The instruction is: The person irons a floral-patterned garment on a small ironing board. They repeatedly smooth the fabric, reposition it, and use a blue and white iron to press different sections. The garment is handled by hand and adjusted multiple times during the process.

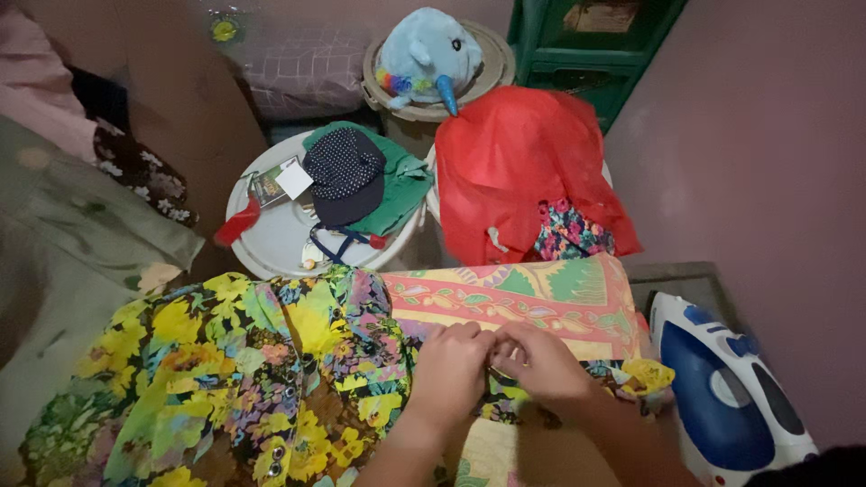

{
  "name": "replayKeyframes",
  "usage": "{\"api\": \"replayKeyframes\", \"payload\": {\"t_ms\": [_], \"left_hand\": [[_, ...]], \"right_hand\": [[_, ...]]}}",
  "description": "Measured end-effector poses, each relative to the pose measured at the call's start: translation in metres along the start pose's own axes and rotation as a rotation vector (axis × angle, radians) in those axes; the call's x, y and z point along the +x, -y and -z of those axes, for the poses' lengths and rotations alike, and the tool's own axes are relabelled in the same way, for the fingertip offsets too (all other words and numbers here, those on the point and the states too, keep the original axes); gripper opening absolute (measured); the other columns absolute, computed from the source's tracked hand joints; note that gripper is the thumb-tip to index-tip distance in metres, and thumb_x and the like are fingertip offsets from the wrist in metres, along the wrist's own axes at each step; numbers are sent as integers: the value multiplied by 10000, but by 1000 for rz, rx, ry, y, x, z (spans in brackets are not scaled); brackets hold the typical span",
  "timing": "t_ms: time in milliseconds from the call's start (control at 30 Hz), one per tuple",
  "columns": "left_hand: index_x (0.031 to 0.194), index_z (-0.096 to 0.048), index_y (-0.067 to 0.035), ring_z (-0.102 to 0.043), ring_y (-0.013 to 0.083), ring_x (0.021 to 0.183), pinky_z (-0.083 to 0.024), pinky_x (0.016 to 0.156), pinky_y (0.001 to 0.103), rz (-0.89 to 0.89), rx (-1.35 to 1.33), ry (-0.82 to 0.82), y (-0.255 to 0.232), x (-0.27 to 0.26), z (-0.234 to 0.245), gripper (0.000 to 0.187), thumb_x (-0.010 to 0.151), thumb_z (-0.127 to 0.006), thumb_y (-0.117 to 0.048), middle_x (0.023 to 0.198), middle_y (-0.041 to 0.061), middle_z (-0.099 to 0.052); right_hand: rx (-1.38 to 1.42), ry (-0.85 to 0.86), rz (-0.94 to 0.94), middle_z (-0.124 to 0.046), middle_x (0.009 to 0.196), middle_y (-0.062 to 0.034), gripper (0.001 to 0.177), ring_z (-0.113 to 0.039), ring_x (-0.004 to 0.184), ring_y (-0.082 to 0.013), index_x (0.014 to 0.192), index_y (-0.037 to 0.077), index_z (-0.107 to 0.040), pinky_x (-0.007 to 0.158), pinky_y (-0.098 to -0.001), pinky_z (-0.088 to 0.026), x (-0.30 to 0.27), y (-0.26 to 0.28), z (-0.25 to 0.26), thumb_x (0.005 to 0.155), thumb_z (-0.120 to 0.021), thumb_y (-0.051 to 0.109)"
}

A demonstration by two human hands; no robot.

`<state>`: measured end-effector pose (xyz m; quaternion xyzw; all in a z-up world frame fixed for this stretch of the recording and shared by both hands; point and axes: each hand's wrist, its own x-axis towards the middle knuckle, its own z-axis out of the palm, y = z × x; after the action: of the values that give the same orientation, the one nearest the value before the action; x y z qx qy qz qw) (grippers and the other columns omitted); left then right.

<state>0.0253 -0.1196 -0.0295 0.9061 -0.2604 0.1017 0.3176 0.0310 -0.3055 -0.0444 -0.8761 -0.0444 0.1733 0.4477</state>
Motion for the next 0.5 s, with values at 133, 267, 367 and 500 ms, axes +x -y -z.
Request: {"api": "replayKeyframes", "payload": {"t_ms": [133, 267, 367, 500], "left_hand": [[786, -646, -82, -648, 357, 810, -477, 735, 475, 78, -44, 2, -7, -1, 6, 49, 775, -656, -35, 779, 119, -633], [795, -622, -67, -643, 381, 804, -493, 678, 492, 140, -127, -14, -16, -6, 12, 43, 799, -656, -39, 798, 130, -628], [819, -620, -44, -644, 397, 784, -496, 650, 483, 229, -252, -75, -21, -14, 14, 57, 810, -672, -23, 825, 152, -639], [834, -627, -6, -661, 373, 741, -519, 634, 429, 369, -395, -186, -22, -16, 11, 81, 783, -675, 33, 803, 174, -662]], "right_hand": [[185, 45, 23, -670, 812, -13, 136, -576, 740, -92, 983, 10, -712, 709, -283, -517, -7, -9, -4, 858, -740, 55], [214, 76, -46, -681, 817, 6, 163, -571, 734, -73, 1025, 26, -732, 694, -268, -510, -10, -12, -2, 863, -731, 44], [259, 118, -51, -683, 811, 17, 189, -594, 724, -53, 1034, 53, -723, 685, -247, -526, -11, -8, 2, 847, -745, 35], [252, 64, -111, -642, 742, 18, 159, -587, 671, -40, 948, 38, -686, 617, -236, -509, -14, -1, 6, 824, -784, 27]]}}
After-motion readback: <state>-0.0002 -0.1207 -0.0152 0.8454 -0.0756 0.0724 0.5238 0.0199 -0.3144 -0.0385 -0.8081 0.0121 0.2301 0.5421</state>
